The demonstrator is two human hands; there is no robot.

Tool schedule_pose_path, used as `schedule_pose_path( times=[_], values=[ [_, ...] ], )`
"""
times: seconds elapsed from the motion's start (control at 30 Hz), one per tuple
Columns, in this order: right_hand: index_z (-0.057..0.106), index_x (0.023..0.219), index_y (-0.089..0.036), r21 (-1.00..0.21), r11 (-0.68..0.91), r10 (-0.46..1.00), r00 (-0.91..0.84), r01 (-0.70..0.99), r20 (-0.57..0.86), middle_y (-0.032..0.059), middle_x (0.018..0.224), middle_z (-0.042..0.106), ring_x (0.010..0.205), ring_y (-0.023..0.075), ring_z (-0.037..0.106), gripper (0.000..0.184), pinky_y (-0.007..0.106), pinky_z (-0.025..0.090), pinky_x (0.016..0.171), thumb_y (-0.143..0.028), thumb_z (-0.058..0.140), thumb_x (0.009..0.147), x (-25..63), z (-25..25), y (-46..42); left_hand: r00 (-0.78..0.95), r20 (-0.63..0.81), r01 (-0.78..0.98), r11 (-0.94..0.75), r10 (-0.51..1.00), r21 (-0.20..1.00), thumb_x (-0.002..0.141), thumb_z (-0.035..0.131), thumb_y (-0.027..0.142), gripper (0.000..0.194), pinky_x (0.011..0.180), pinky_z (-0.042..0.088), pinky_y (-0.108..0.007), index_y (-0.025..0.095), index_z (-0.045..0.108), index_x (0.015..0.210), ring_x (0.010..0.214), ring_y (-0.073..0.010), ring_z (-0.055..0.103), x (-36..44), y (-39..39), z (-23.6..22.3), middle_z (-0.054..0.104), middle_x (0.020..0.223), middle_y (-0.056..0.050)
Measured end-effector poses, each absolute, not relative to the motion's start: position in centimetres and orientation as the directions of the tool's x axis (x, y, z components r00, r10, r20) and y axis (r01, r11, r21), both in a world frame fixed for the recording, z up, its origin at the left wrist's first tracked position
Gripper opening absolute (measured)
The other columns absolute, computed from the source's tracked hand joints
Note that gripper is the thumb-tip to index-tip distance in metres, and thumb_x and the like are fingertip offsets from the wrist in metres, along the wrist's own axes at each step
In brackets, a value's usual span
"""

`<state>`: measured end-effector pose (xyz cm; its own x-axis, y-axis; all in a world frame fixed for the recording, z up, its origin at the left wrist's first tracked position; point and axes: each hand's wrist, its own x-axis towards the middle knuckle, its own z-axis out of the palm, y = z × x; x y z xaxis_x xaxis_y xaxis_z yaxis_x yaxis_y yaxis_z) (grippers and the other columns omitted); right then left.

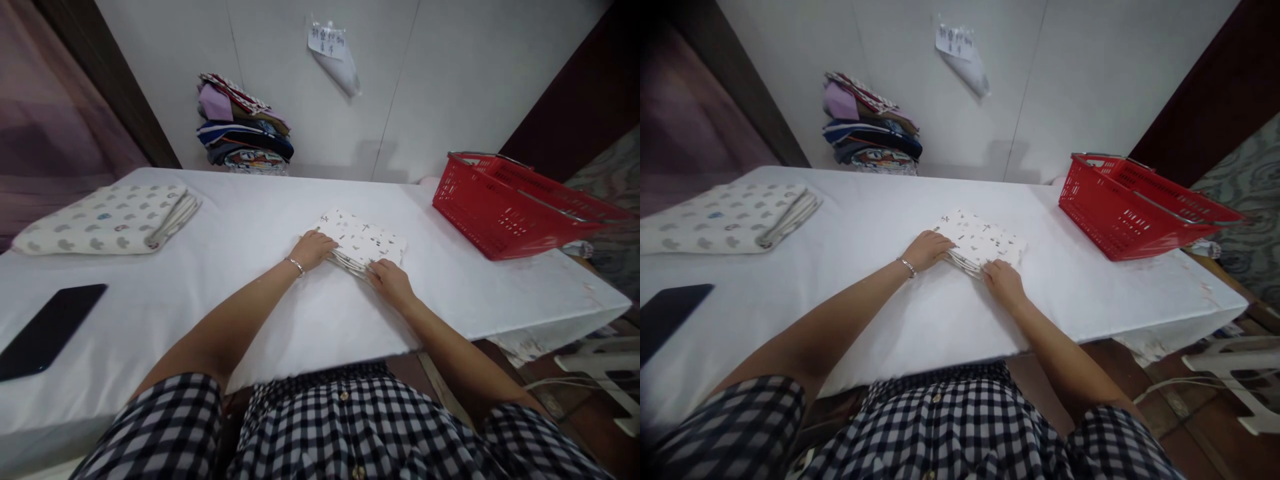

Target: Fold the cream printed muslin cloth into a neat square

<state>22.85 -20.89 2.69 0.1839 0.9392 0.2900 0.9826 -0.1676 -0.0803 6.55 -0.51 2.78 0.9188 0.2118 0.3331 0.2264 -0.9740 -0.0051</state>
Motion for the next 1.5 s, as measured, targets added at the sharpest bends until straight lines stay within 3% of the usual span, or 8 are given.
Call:
schedule_pose_path(
  times=[0.3, 0.5, 0.73, 1.03, 1.23, 1.37, 1.5],
  values=[
    [0.055, 0.106, -0.021, 0.0, -0.15, 0.964, 0.146, 0.989, 0.221, 0.0076, 0.099, 0.057, 0.09, 0.0201, 0.049, 0.026, 0.028, 0.034, 0.073, -0.035, 0.041, 0.088, 21.8, 3.5, -20.7, 0.883, 0.358, 0.307, -0.951, 0.303, 0.048, 0.087, 0.045, 0.024, 0.027, 0.09, 0.034, -0.036, 0.026, 0.056, 0.112, 0.104, -0.0179, 0.052, 6.1, -1.6, 2.1, 0.062, 0.111, -0.001],
    [0.044, 0.122, -0.017, 0.046, -0.187, 0.966, 0.175, 0.981, 0.189, 0.0118, 0.109, 0.053, 0.096, 0.024, 0.045, 0.047, 0.032, 0.034, 0.079, -0.041, 0.052, 0.082, 20.8, 3.2, -19.9, 0.874, 0.354, 0.335, -0.941, 0.332, 0.054, 0.086, 0.046, 0.024, 0.025, 0.091, 0.034, -0.036, 0.027, 0.058, 0.109, 0.101, -0.018, 0.054, 6.5, -1.6, 2.9, 0.065, 0.105, -0.001],
    [0.048, 0.113, -0.019, 0.05, -0.205, 0.963, 0.192, 0.978, 0.192, 0.0087, 0.101, 0.056, 0.093, 0.0207, 0.049, 0.028, 0.029, 0.036, 0.074, -0.031, 0.04, 0.089, 21.1, 3.0, -19.1, 0.891, 0.33, 0.33, -0.944, 0.312, 0.003, 0.085, 0.048, 0.024, 0.025, 0.09, 0.035, -0.036, 0.025, 0.057, 0.109, 0.1, -0.0177, 0.055, 6.7, -1.5, 3.5, 0.066, 0.102, -0.003],
    [0.048, 0.113, -0.021, 0.02, -0.227, 0.961, 0.221, 0.974, 0.165, 0.0076, 0.103, 0.056, 0.095, 0.0196, 0.05, 0.026, 0.027, 0.037, 0.072, -0.029, 0.04, 0.09, 21.6, 2.9, -19.0, 0.882, 0.397, 0.271, -0.963, 0.254, 0.014, 0.082, 0.053, 0.026, 0.044, 0.095, 0.032, -0.038, 0.02, 0.044, 0.124, 0.113, -0.0203, 0.046, 5.4, -1.0, 1.7, 0.054, 0.123, -0.008],
    [0.048, 0.113, -0.022, 0.014, -0.227, 0.958, 0.221, 0.974, 0.186, 0.0079, 0.103, 0.056, 0.096, 0.0196, 0.05, 0.025, 0.027, 0.037, 0.071, -0.029, 0.039, 0.09, 21.7, 2.9, -19.1, 0.819, 0.463, 0.354, -0.934, 0.339, 0.057, 0.079, 0.054, 0.021, 0.034, 0.091, 0.035, -0.037, 0.021, 0.051, 0.113, 0.11, -0.0212, 0.047, 5.6, -1.4, 2.2, 0.056, 0.117, -0.007],
    [0.047, 0.112, -0.022, 0.005, -0.225, 0.96, 0.221, 0.974, 0.173, 0.0073, 0.101, 0.056, 0.094, 0.0199, 0.05, 0.025, 0.027, 0.037, 0.067, -0.031, 0.039, 0.09, 21.8, 2.9, -19.1, 0.777, 0.472, 0.443, -0.894, 0.417, 0.062, 0.081, 0.052, 0.023, 0.011, 0.081, 0.039, -0.036, 0.019, 0.058, 0.088, 0.095, -0.0218, 0.051, 4.9, -3.2, 1.7, 0.059, 0.099, -0.008],
    [0.046, 0.113, -0.022, 0.008, -0.227, 0.962, 0.223, 0.974, 0.156, 0.0069, 0.099, 0.057, 0.091, 0.0198, 0.051, 0.026, 0.027, 0.036, 0.065, -0.031, 0.038, 0.09, 21.8, 3.2, -18.8, 0.846, 0.402, 0.367, -0.929, 0.351, 0.038, 0.085, 0.046, 0.024, 0.015, 0.074, 0.039, -0.034, 0.02, 0.06, 0.082, 0.085, -0.0194, 0.054, 4.7, -5.0, 1.4, 0.061, 0.085, -0.005]
  ],
)
